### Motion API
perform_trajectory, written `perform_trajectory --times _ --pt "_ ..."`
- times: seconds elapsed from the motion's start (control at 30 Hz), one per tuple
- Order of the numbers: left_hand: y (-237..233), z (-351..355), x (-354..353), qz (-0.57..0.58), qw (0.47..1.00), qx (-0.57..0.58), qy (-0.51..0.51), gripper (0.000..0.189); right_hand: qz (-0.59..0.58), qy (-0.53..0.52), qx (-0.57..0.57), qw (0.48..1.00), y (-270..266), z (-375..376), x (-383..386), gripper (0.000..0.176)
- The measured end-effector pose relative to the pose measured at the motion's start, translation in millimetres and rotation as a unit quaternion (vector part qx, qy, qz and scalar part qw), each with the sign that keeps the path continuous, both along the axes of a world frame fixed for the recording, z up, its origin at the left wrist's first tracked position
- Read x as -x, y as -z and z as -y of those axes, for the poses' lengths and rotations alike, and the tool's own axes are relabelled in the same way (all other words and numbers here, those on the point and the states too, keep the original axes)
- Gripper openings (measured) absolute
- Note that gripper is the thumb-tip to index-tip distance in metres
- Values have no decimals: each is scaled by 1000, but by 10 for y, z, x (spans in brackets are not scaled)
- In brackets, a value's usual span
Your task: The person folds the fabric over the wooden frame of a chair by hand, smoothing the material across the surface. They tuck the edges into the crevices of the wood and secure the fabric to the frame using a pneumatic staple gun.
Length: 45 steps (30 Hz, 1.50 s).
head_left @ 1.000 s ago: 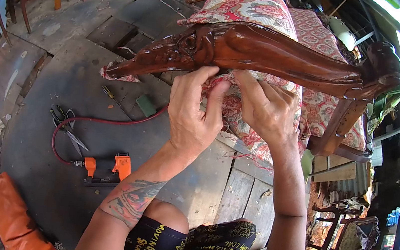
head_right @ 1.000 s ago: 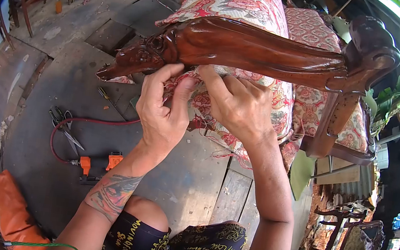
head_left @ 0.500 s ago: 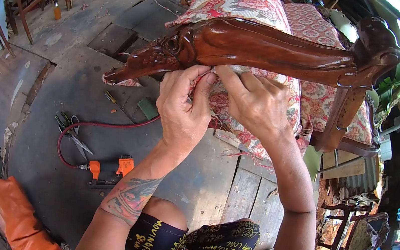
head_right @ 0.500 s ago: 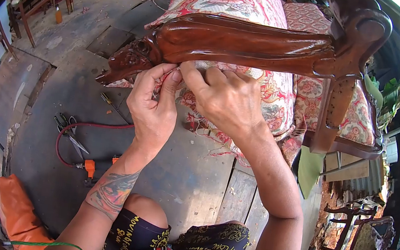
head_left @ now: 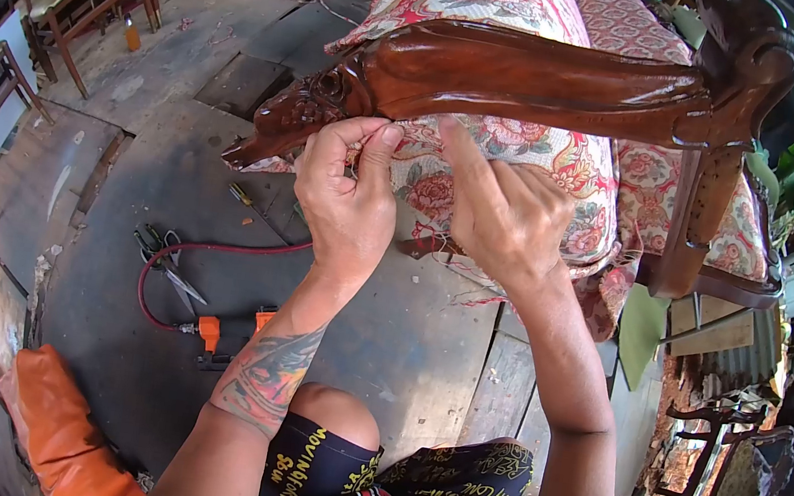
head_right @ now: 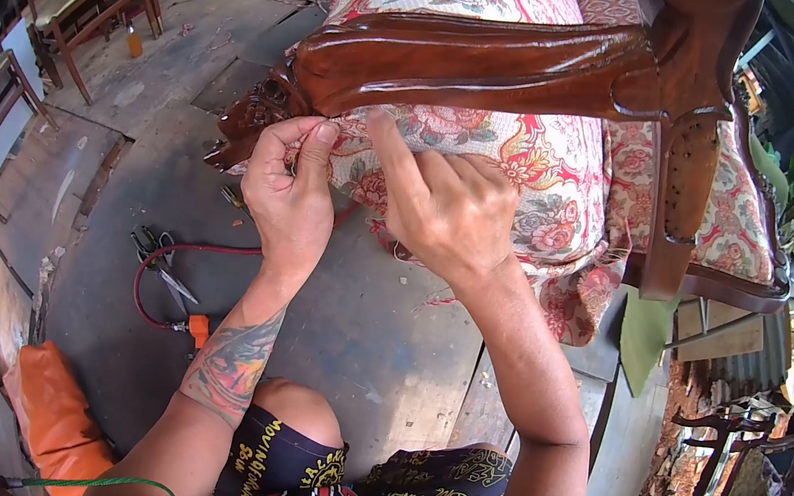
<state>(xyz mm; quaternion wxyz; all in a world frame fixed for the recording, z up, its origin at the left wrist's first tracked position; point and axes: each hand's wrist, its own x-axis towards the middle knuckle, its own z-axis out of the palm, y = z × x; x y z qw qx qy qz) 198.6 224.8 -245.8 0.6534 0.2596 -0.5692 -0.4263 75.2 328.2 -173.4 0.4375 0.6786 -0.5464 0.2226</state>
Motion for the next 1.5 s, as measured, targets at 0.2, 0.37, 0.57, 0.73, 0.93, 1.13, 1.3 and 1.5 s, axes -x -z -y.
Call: perform_trajectory --times 0.2,0.37,0.57,0.73,0.93,1.13,1.3,1.5 --pt "80 -12 63 -43 998 41 -12 11 -21 13 46 999 -2 124 47 54" --pt "67 -68 -35 54 940 287 -177 20 -17 -49 1 999 -113 73 104 49" --pt "36 -111 -78 93 896 368 -230 24 -100 -45 -32 993 -220 22 168 51" --pt "46 -115 -45 98 888 373 -251 25 -159 -30 -73 984 -464 25 142 28" --pt "-73 -143 -52 85 931 290 -205 26 -182 -18 -63 981 -510 72 107 19" --pt "-174 -112 -60 127 927 294 -195 20 -185 -14 -28 982 -436 64 131 29" --pt "-129 -99 -29 105 917 310 -228 22 -141 -55 -19 988 -422 21 259 32" --pt "-118 -128 1 109 885 369 -263 24 -154 -29 -75 985 -546 -38 238 40"
